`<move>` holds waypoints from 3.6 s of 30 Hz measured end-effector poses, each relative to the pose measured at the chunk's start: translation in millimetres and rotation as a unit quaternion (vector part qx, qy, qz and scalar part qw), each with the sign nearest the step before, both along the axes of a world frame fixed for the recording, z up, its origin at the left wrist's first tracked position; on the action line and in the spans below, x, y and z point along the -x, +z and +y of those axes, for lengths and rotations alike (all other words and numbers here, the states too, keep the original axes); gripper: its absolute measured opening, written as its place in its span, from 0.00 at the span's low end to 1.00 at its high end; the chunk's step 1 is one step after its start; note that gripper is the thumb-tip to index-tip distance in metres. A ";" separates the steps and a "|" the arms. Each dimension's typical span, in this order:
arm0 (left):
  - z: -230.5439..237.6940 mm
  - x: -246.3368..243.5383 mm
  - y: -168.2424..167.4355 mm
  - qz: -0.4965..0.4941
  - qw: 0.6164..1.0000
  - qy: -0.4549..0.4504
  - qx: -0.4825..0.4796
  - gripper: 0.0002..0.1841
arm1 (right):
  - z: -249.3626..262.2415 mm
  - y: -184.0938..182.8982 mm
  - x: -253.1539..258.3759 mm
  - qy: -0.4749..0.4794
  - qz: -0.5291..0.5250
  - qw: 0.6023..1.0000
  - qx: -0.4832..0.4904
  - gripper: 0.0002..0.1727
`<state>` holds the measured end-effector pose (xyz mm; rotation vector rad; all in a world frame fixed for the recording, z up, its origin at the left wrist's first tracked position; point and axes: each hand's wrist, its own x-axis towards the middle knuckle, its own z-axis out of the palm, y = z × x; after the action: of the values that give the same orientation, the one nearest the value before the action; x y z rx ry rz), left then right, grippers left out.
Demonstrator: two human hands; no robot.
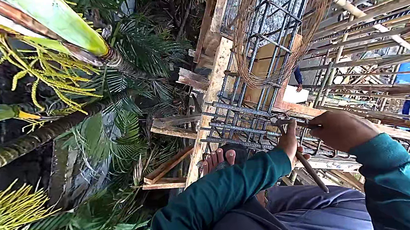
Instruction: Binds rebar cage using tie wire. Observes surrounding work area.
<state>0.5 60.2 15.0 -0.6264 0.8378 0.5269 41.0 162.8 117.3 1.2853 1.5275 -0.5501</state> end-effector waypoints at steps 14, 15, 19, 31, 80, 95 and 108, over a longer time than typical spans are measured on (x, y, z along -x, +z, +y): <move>0.7 4.8 0.4 0.005 0.998 -0.055 -0.023 0.27 | 2.9 3.6 -0.9 -0.019 -0.002 1.000 -0.014 0.12; 0.4 5.6 0.3 0.003 0.998 -0.052 -0.023 0.27 | 2.2 4.8 1.9 -0.016 -0.008 1.000 -0.016 0.12; -2.6 8.2 1.2 0.024 0.997 -0.064 -0.032 0.29 | -3.4 8.6 6.0 -0.014 -0.009 1.000 -0.026 0.13; -0.5 8.3 -2.9 0.054 0.995 -0.059 -0.060 0.30 | -20.5 15.5 23.8 0.035 -0.028 0.997 -0.063 0.13; -19.2 6.4 -47.7 -0.102 0.989 0.050 -0.091 0.19 | -127.0 -43.8 -61.6 -0.859 0.238 0.405 0.203 0.06; 46.0 -42.5 -24.1 0.081 0.990 -0.105 -0.049 0.09 | 1.5 -46.7 -70.6 -0.083 -0.071 0.981 0.160 0.20; 17.8 -28.8 -14.2 0.089 0.990 -0.012 0.106 0.21 | -98.5 -25.4 -33.4 -0.126 -0.092 0.988 0.004 0.36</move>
<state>29.4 78.0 0.7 -0.7700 1.0775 0.4802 74.3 64.2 91.9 1.4912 1.2191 -0.5798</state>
